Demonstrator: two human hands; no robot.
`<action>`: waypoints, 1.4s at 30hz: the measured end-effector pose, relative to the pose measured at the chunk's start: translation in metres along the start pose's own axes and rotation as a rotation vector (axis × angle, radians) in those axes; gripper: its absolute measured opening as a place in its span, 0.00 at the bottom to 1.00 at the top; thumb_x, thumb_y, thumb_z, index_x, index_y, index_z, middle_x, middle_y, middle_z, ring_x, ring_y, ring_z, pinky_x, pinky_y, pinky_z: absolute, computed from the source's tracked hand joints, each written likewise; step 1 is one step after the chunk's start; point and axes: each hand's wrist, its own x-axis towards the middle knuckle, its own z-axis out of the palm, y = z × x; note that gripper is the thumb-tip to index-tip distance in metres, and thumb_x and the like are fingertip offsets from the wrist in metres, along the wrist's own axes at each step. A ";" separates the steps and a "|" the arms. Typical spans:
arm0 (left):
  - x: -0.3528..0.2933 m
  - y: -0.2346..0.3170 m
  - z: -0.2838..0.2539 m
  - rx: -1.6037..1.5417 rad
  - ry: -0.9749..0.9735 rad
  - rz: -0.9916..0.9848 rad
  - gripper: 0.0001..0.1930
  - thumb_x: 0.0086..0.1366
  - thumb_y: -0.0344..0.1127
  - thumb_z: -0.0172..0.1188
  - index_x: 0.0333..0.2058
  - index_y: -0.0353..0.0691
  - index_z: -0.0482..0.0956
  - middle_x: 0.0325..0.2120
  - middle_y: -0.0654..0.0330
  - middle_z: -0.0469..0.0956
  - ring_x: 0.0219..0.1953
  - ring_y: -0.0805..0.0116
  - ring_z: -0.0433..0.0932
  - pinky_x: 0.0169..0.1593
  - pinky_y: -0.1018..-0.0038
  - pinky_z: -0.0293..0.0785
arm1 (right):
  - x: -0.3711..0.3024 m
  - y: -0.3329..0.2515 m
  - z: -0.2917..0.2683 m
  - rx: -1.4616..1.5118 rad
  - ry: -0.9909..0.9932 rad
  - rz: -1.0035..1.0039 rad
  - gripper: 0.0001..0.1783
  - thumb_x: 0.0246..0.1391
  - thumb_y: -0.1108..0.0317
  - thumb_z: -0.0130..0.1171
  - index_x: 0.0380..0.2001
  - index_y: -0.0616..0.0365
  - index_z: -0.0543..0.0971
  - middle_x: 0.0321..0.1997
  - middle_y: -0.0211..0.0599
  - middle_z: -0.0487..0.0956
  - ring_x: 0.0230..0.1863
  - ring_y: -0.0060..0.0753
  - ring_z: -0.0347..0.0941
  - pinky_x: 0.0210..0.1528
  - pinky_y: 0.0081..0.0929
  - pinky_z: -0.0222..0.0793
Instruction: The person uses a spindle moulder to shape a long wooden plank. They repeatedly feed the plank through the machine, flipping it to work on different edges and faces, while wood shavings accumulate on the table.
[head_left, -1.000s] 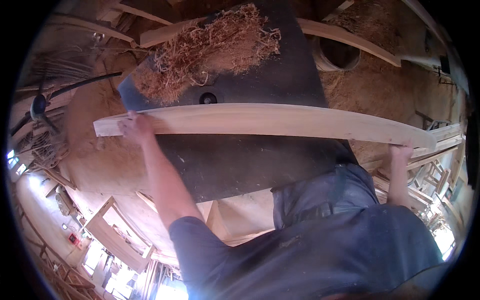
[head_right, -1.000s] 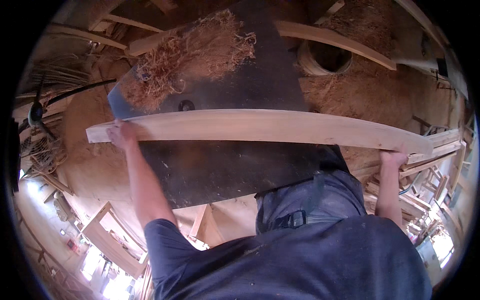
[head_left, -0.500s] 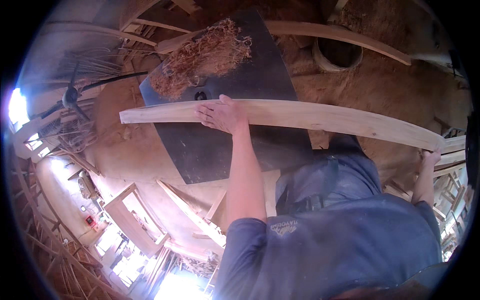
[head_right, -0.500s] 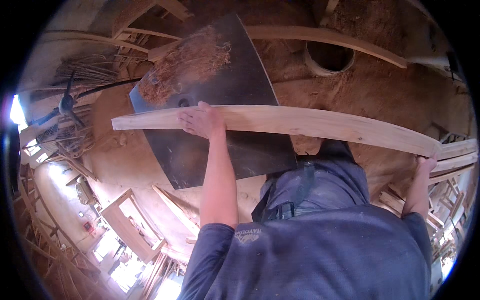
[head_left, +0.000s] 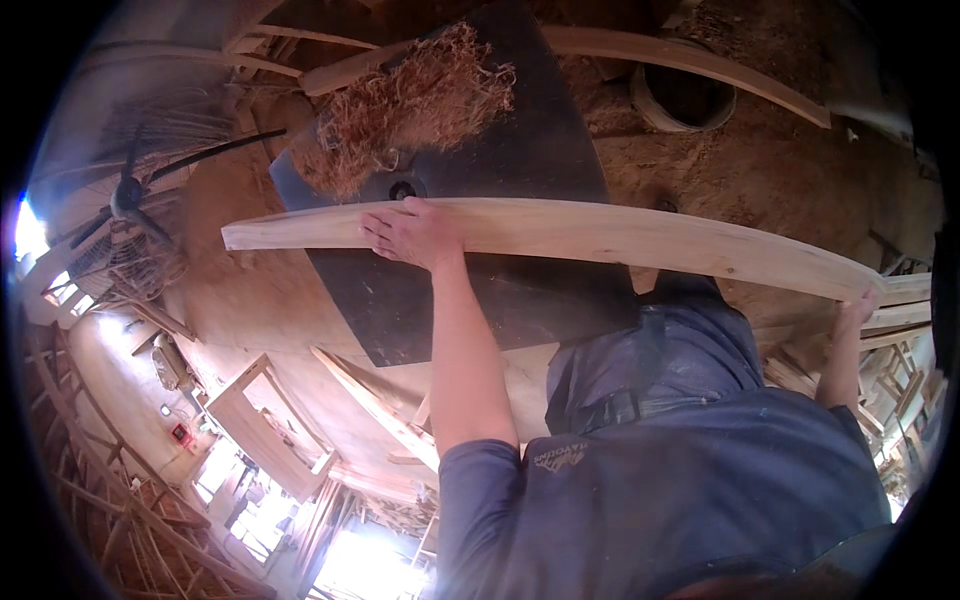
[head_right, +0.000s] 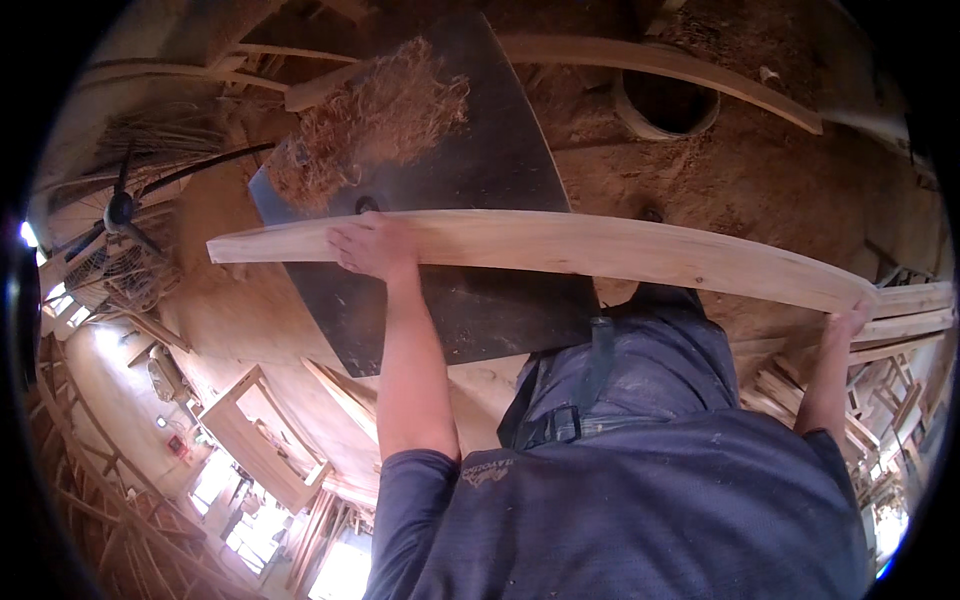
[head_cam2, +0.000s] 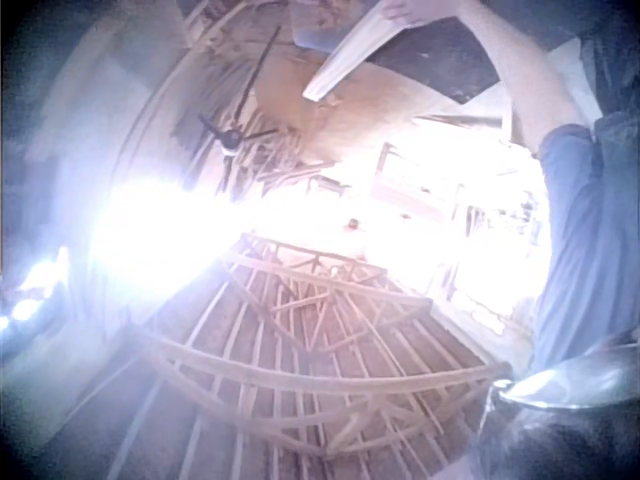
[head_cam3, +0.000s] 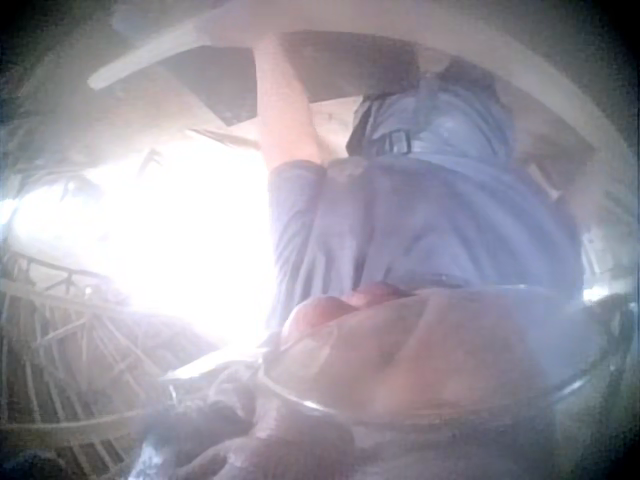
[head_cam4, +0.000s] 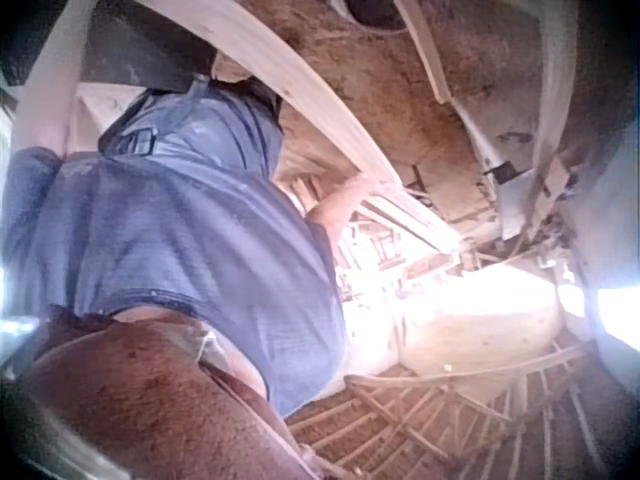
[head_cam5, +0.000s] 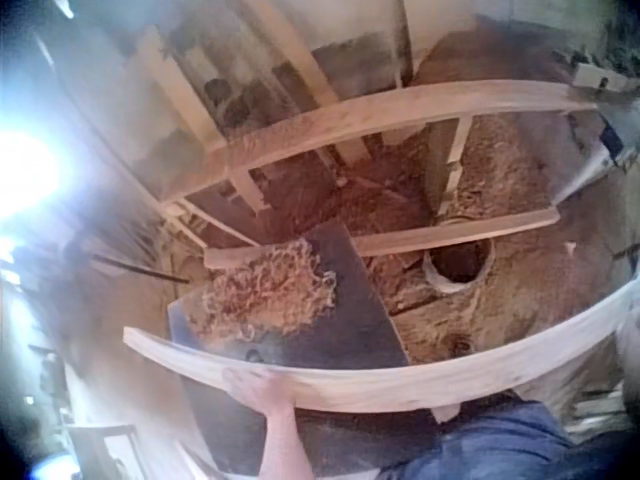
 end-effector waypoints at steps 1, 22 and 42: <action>0.008 -0.006 0.003 0.005 0.013 0.009 0.36 0.70 0.47 0.43 0.67 0.22 0.56 0.72 0.41 0.50 0.74 0.46 0.46 0.74 0.53 0.40 | -0.002 0.002 0.001 0.006 -0.003 0.016 0.28 0.69 0.53 0.40 0.61 0.60 0.71 0.64 0.46 0.73 0.65 0.51 0.68 0.67 0.51 0.66; 0.208 -0.149 0.019 0.077 0.026 0.015 0.38 0.71 0.54 0.41 0.69 0.28 0.58 0.72 0.46 0.53 0.75 0.50 0.48 0.75 0.55 0.41 | -0.276 0.070 0.164 0.000 0.043 -0.014 0.26 0.67 0.55 0.38 0.61 0.57 0.71 0.63 0.46 0.73 0.64 0.52 0.69 0.68 0.52 0.65; -0.036 0.018 -0.011 0.051 -0.013 0.021 0.34 0.72 0.48 0.44 0.66 0.24 0.59 0.71 0.38 0.53 0.74 0.44 0.49 0.73 0.50 0.43 | -0.013 -0.009 0.031 -0.442 -0.567 0.388 0.42 0.69 0.36 0.38 0.69 0.62 0.64 0.67 0.50 0.71 0.62 0.45 0.72 0.65 0.36 0.65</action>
